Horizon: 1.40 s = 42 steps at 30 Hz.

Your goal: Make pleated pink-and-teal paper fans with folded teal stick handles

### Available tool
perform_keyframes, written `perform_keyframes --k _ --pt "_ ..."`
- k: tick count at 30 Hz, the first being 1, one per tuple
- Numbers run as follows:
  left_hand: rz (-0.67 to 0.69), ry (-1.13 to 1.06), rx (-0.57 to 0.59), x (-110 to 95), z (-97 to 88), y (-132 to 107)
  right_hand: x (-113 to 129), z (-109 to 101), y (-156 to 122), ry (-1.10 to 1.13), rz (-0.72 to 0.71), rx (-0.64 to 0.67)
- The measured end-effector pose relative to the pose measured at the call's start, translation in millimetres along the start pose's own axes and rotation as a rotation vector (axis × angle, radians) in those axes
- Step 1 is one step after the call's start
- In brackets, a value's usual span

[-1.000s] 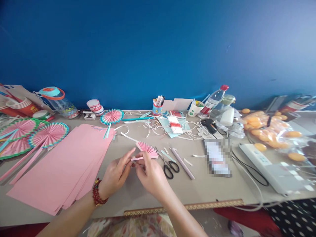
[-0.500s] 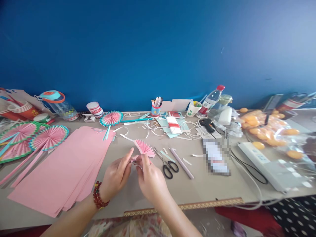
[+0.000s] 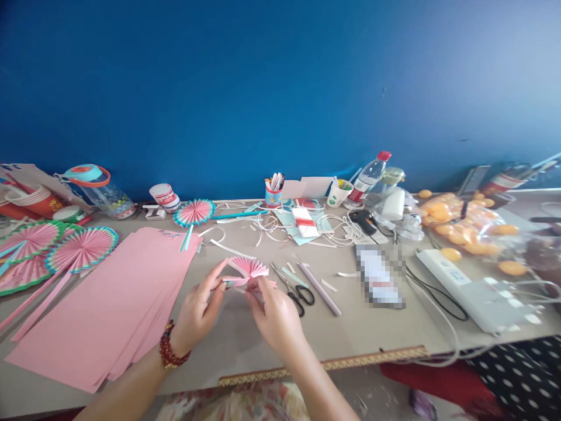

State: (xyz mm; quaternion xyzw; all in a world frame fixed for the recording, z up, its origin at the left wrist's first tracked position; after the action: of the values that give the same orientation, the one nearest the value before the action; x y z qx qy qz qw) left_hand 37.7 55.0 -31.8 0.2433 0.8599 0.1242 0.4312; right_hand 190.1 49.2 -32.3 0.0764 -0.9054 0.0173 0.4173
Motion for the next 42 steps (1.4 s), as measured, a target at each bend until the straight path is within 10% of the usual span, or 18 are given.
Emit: perform_keyframes --k 24,42 --pt "-0.433 -0.621 0.002 38 8.4 -2 -9 -7 11 -0.137 0.042 -0.019" --pt "-0.465 -0.663 0.064 48 18.2 -4 -11 -11 7 0.041 0.058 0.096"
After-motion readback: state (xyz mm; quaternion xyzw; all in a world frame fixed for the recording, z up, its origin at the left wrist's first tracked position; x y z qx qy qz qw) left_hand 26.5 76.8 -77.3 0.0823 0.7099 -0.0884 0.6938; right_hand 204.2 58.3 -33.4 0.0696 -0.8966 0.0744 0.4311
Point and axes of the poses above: each hand's wrist, its own y-axis towards the middle knuckle, its own z-axis out of the palm, x = y × z, the point moved 9 cm from there along y, towards the middle knuckle, and after that the axes turned 4 degrees about z, right-handed, at the moved point
